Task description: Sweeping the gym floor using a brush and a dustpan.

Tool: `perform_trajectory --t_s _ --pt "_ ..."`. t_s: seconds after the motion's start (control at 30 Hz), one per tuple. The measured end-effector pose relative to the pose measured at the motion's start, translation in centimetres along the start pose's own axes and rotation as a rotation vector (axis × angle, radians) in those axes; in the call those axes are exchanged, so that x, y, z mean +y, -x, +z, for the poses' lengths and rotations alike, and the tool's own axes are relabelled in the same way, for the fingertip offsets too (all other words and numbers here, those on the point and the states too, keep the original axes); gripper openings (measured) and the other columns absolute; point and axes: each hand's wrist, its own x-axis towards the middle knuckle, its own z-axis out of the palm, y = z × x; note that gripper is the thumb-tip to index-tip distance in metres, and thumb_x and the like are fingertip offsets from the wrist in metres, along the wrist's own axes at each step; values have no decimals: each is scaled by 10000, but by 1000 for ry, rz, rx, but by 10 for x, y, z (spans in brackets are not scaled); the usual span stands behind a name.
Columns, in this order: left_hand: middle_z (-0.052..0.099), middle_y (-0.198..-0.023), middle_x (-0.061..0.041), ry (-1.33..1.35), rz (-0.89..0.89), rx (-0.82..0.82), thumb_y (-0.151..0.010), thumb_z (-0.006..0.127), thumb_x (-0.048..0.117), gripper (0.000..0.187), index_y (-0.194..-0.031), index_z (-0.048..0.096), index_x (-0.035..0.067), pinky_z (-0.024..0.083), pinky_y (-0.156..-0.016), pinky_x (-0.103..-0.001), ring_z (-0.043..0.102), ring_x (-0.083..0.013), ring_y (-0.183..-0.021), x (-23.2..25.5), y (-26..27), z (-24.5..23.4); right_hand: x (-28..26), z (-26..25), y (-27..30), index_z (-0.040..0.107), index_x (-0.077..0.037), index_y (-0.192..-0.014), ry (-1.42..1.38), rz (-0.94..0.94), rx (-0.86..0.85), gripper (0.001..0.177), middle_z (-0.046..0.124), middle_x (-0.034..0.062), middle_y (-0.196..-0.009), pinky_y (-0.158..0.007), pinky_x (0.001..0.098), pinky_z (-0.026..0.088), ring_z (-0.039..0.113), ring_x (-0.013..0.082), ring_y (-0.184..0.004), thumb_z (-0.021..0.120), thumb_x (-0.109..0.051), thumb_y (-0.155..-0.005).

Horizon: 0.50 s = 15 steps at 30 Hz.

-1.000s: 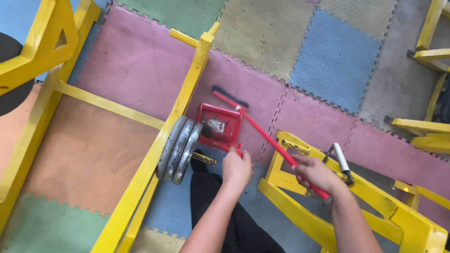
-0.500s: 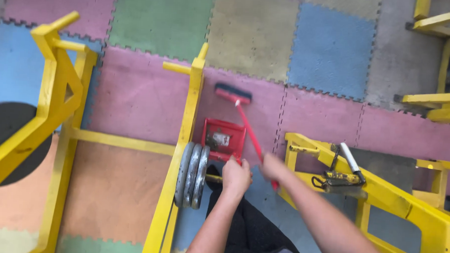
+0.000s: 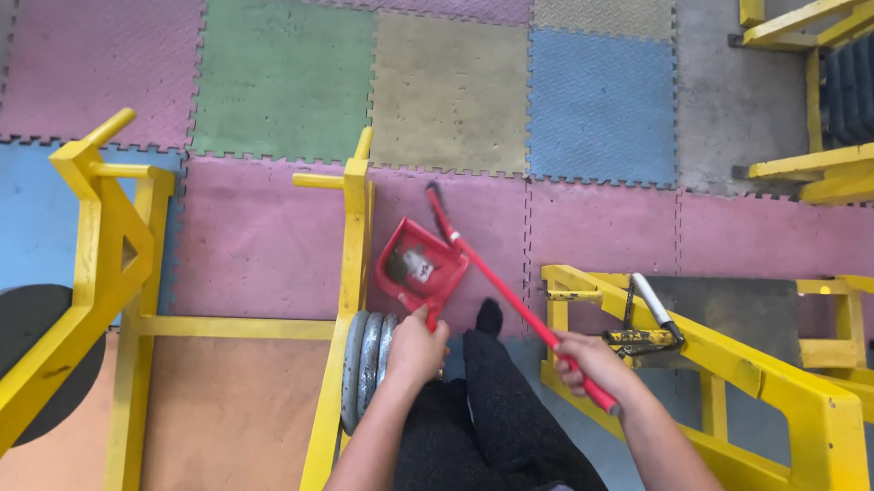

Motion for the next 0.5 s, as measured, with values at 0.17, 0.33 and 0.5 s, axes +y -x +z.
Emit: perform_trajectory --t_s 0.17,0.33,0.5 --pt "748 -755 -220 -165 263 86 -862 671 223 504 -1315 640 3 596 -690 -427 758 -298 -680 2 -52 3 -7 -35 -82 528 -115 -1159 -596 -52 -130 187 484 -28 -749 -414 204 323 426 26 -518 527 -140 -973" --pt "728 -756 -220 -245 286 45 -843 683 219 494 -1305 669 43 591 -672 -431 752 -317 -679 40 -86 -7 -39 -66 -129 519 -79 -981 -900 -145 -40 40 505 -19 -761 -440 208 361 453 27 -531 511 -117 -987" --pt "723 -673 -172 -331 128 -113 -833 668 207 532 -1357 653 114 594 -638 -380 746 -245 -595 109 -106 -10 -72 -125 -173 531 -60 -933 -772 -180 308 105 518 12 -705 -431 247 385 484 79 -522 492 -128 -1003"
